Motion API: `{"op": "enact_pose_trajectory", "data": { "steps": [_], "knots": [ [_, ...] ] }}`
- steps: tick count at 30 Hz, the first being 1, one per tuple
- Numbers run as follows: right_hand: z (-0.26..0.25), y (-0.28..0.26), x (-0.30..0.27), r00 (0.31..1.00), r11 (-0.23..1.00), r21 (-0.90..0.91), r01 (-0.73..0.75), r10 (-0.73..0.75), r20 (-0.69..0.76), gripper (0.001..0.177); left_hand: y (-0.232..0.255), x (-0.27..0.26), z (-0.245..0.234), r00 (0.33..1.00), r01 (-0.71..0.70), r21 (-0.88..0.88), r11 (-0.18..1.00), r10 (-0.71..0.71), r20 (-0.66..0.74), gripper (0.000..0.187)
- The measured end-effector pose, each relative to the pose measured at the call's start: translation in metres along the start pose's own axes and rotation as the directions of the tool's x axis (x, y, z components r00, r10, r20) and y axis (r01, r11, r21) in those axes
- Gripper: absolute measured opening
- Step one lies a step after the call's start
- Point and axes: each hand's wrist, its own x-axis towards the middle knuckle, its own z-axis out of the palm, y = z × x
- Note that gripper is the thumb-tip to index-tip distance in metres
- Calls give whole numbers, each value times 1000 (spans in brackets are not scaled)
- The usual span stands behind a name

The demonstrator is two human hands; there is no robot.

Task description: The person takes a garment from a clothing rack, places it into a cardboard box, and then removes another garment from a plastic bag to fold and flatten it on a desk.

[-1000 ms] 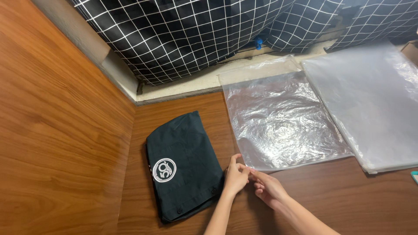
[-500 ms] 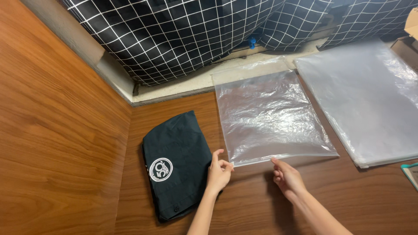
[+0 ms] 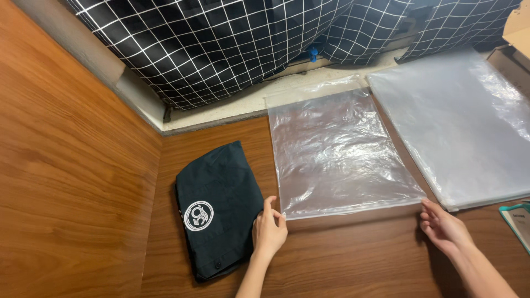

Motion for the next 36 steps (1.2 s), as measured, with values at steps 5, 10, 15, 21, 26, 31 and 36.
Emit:
{"op": "enact_pose_trajectory", "data": {
  "steps": [5, 10, 15, 21, 26, 31, 36],
  "knots": [
    [-16, -40, -46, 996, 932, -362, -33, 59, 62, 22, 46, -21, -49, 877, 33, 131, 991, -92, 471, 60],
    [-7, -76, -100, 1000, 478, -878, 7, -25, -6, 33, 41, -22, -49, 852, -21, 365, 931, -174, 494, 59],
    [43, -55, -100, 862, 176, -897, 406, -399, 312, 28, 74, -19, -2, 990, 99, -123, 987, -85, 116, 46],
    [141, 43, -80, 465, 279, -372, 885, -546, 697, 40, 92, -7, 109, 971, -234, -54, 971, 230, -65, 49],
    [128, 54, -49, 240, -155, -339, 928, -447, 862, 44, 51, 0, 127, 901, -372, 345, 862, 425, -90, 49],
    [97, 14, -34, 335, -306, -458, 834, -378, 863, 42, 27, 8, 100, 913, -333, 393, 857, 397, -94, 53],
    [64, -17, -11, 367, -296, -522, 800, -447, 816, 43, 21, 12, 92, 919, -275, 411, 869, 363, -152, 55]
  ]
}}
